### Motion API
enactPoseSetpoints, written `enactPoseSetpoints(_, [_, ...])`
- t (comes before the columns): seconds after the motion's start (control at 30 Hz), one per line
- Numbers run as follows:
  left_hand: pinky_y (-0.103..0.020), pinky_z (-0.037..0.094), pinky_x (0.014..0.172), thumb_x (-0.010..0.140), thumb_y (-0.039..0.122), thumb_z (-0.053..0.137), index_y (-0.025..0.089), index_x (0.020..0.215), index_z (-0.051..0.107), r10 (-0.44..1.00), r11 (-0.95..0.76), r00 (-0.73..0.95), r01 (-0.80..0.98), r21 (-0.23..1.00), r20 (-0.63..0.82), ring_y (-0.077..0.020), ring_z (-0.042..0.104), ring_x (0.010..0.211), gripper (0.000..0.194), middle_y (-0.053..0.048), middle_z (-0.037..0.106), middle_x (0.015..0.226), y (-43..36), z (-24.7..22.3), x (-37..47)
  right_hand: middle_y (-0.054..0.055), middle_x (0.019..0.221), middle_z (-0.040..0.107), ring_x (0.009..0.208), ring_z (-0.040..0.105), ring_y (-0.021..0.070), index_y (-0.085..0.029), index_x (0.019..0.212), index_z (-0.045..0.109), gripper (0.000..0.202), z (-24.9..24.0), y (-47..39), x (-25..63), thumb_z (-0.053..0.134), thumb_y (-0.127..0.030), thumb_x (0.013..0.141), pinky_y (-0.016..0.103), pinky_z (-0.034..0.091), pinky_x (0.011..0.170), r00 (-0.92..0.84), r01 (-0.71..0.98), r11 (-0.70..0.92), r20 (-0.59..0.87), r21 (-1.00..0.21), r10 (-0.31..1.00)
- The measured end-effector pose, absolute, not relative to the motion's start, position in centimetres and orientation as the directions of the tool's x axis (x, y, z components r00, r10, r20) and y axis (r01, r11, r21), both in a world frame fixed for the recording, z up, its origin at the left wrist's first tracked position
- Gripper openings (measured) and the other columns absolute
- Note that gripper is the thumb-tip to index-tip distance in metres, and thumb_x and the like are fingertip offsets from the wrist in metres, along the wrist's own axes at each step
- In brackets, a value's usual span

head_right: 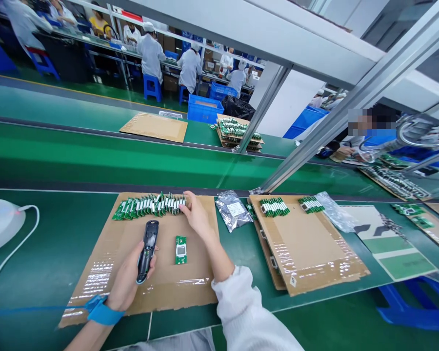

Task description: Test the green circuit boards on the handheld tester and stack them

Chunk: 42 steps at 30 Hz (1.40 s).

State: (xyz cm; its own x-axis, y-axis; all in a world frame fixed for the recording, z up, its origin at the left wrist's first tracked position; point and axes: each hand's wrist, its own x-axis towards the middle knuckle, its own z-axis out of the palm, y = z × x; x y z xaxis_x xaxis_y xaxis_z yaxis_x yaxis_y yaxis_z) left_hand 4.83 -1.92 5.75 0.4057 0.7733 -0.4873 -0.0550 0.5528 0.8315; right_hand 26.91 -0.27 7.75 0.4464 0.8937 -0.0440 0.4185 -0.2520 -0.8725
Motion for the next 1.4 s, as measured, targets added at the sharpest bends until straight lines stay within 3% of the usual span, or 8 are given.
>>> enactPoseSetpoints(0.2, [-0.020, 0.034, 0.046, 0.084, 0.068, 0.052, 0.016, 0.097, 0.060, 0.757, 0.587, 0.412, -0.088, 0.805, -0.508, -0.0103, 0.042, 0.049, 0.055, 0.002, 0.055, 0.059, -1.8, 5.8, 4.6, -0.003, 0.079, 0.046, 0.058, 0.055, 0.0131, -0.029, 0.138, 0.044, 0.061, 6.7, -0.4, 29.2, 0.058, -0.040, 0.080, 0.025, 0.049, 0.043, 0.366, 0.151, -0.191, -0.125, -0.970, 0.922])
enactPoseSetpoints(0.4, [-0.020, 0.033, 0.045, 0.089, 0.063, 0.049, 0.015, 0.096, 0.063, 0.673, 0.680, 0.517, -0.152, 0.717, -0.529, -0.0088, 0.039, 0.047, 0.051, 0.001, 0.053, 0.057, -2.0, 7.9, 5.0, 0.003, 0.096, 0.059, 0.080, 0.060, 0.0174, -0.027, 0.121, 0.057, 0.044, 9.0, -5.0, 22.7, 0.067, -0.039, 0.080, 0.028, 0.055, 0.059, 0.324, 0.020, -0.072, -0.062, -0.997, 0.944])
enactPoseSetpoints(0.5, [-0.021, 0.033, 0.044, 0.090, 0.060, 0.050, 0.016, 0.096, 0.063, 0.656, 0.696, 0.563, -0.191, 0.693, -0.503, -0.0094, 0.038, 0.048, 0.046, 0.001, 0.052, 0.057, -2.4, 9.1, 5.5, 0.003, 0.102, 0.063, 0.093, 0.059, 0.0180, -0.028, 0.113, 0.066, 0.030, 10.0, -6.3, 19.6, 0.070, -0.029, 0.083, 0.033, 0.052, 0.086, 0.320, 0.110, -0.026, 0.011, -0.994, 0.947])
enactPoseSetpoints(0.57, [-0.021, 0.032, 0.043, 0.091, 0.058, 0.050, 0.017, 0.096, 0.062, 0.651, 0.697, 0.587, -0.211, 0.685, -0.482, -0.0093, 0.038, 0.048, 0.043, 0.002, 0.051, 0.058, -2.6, 9.6, 5.7, 0.002, 0.102, 0.061, 0.097, 0.058, 0.0185, -0.029, 0.112, 0.069, 0.029, 10.2, -6.6, 18.7, 0.070, -0.024, 0.083, 0.035, 0.048, 0.094, 0.329, 0.192, -0.017, 0.048, -0.981, 0.943])
enactPoseSetpoints(0.9, [-0.021, 0.031, 0.043, 0.092, 0.059, 0.048, 0.018, 0.096, 0.062, 0.642, 0.697, 0.616, -0.221, 0.682, -0.456, -0.0088, 0.035, 0.047, 0.043, 0.002, 0.050, 0.057, -3.1, 10.7, 5.6, 0.001, 0.101, 0.058, 0.098, 0.058, 0.0183, -0.033, 0.114, 0.069, 0.031, 11.1, -7.2, 19.2, 0.072, -0.024, 0.084, 0.033, 0.045, 0.092, 0.329, 0.261, -0.010, 0.079, -0.965, 0.941])
enactPoseSetpoints(1.13, [-0.021, 0.031, 0.044, 0.092, 0.062, 0.047, 0.019, 0.086, 0.060, 0.635, 0.702, 0.610, -0.198, 0.684, -0.474, -0.0091, 0.036, 0.049, 0.045, 0.002, 0.050, 0.058, -3.2, 10.9, 5.5, 0.002, 0.106, 0.064, 0.105, 0.054, 0.0207, -0.030, 0.114, 0.067, 0.028, 11.2, -7.1, 18.8, 0.070, -0.021, 0.087, 0.036, 0.041, 0.095, 0.301, 0.434, 0.044, 0.191, -0.900, 0.934])
enactPoseSetpoints(1.3, [-0.020, 0.030, 0.043, 0.091, 0.064, 0.047, 0.019, 0.082, 0.059, 0.646, 0.688, 0.604, -0.194, 0.699, -0.468, -0.0085, 0.035, 0.047, 0.047, 0.002, 0.048, 0.057, -3.3, 11.0, 5.5, 0.002, 0.106, 0.063, 0.096, 0.056, 0.0191, -0.030, 0.114, 0.067, 0.028, 11.2, -7.1, 18.9, 0.071, -0.023, 0.086, 0.032, 0.045, 0.088, 0.322, 0.368, 0.058, 0.185, -0.928, 0.929])
enactPoseSetpoints(1.4, [-0.020, 0.030, 0.043, 0.091, 0.062, 0.048, 0.020, 0.094, 0.062, 0.653, 0.687, 0.597, -0.208, 0.696, -0.466, -0.0090, 0.035, 0.048, 0.045, 0.003, 0.048, 0.057, -3.3, 11.1, 5.6, 0.001, 0.104, 0.063, 0.091, 0.055, 0.0173, -0.030, 0.113, 0.067, 0.028, 11.6, -7.3, 18.9, 0.071, -0.025, 0.086, 0.030, 0.045, 0.085, 0.319, 0.319, 0.060, 0.167, -0.946, 0.933])
